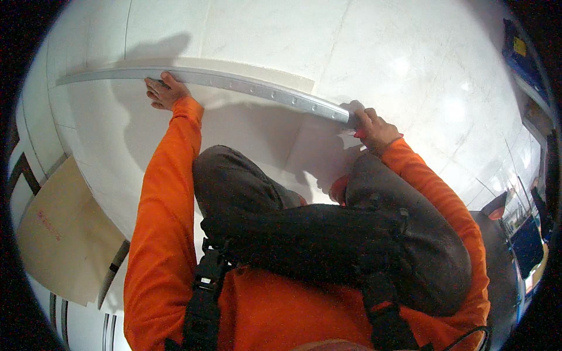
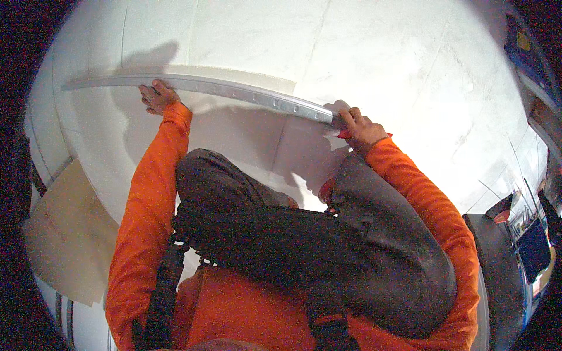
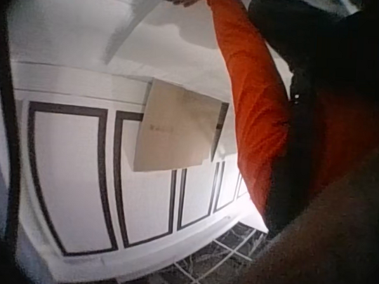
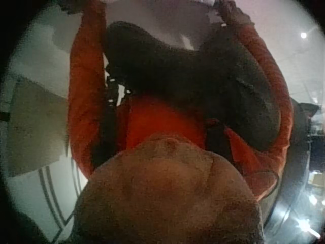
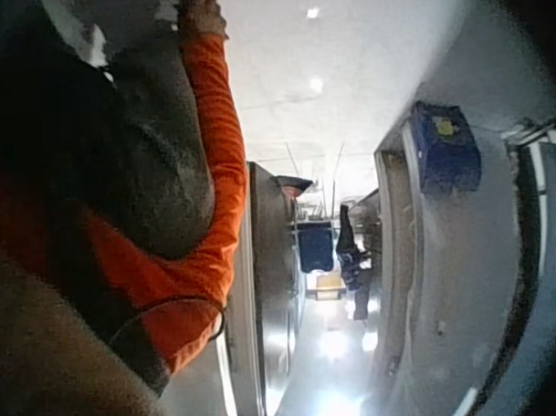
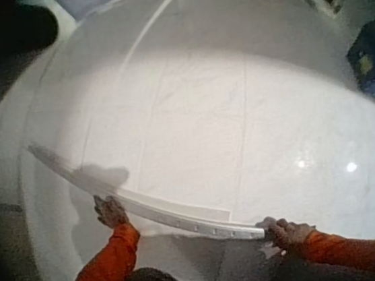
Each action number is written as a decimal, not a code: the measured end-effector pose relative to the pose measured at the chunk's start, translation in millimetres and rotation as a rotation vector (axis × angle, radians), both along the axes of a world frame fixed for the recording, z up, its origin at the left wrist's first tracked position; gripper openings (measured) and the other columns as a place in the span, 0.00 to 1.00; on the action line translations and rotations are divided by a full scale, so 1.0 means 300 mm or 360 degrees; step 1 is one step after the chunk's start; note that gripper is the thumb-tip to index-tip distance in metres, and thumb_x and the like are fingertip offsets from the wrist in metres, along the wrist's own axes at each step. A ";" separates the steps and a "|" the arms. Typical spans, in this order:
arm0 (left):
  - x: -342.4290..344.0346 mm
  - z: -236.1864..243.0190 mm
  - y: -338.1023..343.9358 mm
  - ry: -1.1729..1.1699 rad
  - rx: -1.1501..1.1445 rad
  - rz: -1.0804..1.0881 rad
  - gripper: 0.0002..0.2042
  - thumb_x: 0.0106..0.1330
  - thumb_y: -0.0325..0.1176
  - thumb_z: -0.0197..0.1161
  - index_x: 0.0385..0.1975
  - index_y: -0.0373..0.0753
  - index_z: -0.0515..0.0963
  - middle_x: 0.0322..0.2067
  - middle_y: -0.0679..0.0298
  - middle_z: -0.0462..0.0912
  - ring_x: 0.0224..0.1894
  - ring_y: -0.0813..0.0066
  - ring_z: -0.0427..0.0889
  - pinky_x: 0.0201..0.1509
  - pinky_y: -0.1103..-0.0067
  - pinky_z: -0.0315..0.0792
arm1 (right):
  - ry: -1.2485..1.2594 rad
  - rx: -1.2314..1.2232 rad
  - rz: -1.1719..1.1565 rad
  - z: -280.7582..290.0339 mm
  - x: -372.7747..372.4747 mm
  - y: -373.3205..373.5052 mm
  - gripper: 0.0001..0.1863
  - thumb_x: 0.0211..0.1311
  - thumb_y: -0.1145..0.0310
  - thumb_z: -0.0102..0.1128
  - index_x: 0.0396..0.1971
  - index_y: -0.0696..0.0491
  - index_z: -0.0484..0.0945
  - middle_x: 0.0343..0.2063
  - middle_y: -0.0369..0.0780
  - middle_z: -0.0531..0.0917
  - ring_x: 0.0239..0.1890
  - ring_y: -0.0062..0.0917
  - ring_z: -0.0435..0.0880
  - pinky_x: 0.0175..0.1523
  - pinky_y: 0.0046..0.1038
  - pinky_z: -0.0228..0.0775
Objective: The person measures a tiled surface using a measuring tape and then uses a utility knife to score a line along a metal straight edge placed on the floor.
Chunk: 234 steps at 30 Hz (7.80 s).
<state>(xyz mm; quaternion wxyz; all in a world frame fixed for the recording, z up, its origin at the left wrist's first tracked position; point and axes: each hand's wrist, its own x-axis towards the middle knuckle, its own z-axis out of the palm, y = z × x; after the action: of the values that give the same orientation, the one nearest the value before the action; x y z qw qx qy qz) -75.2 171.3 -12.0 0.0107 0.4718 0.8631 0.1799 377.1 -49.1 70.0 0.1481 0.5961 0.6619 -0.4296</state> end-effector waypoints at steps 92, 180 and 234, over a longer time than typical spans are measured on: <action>-0.019 0.015 0.003 0.0295 -0.0133 0.0039 0.34 0.68 0.55 0.38 0.68 0.39 0.50 0.67 0.54 0.55 0.70 0.54 0.51 0.71 0.55 0.39 | -0.0015 0.0175 0.0149 -0.044 -0.012 0.033 0.38 0.51 0.66 0.59 0.62 0.44 0.52 0.50 0.47 0.71 0.40 0.50 0.79 0.35 0.46 0.77; -1.182 0.153 1.058 -0.0224 -0.0300 0.1088 0.42 0.56 0.53 0.62 0.62 0.30 0.54 0.60 0.52 0.61 0.65 0.57 0.56 0.67 0.67 0.53 | -0.0351 0.1467 0.0124 -0.188 -1.133 1.583 0.21 0.64 0.61 0.53 0.58 0.43 0.66 0.53 0.36 0.72 0.55 0.34 0.69 0.61 0.42 0.56; -1.278 0.090 1.037 -0.0074 -0.0121 0.1018 0.34 0.57 0.52 0.59 0.58 0.33 0.66 0.62 0.56 0.63 0.65 0.58 0.61 0.69 0.57 0.50 | -0.0239 0.1626 0.0061 -0.177 -1.178 1.579 0.22 0.59 0.64 0.57 0.55 0.43 0.70 0.49 0.39 0.73 0.53 0.37 0.70 0.58 0.45 0.58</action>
<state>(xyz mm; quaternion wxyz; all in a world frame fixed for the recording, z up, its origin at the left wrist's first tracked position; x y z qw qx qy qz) -458.5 482.4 14.9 -0.0090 0.1717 0.9732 0.1527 23.7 424.8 16.9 -0.1071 0.6093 0.7856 -0.0048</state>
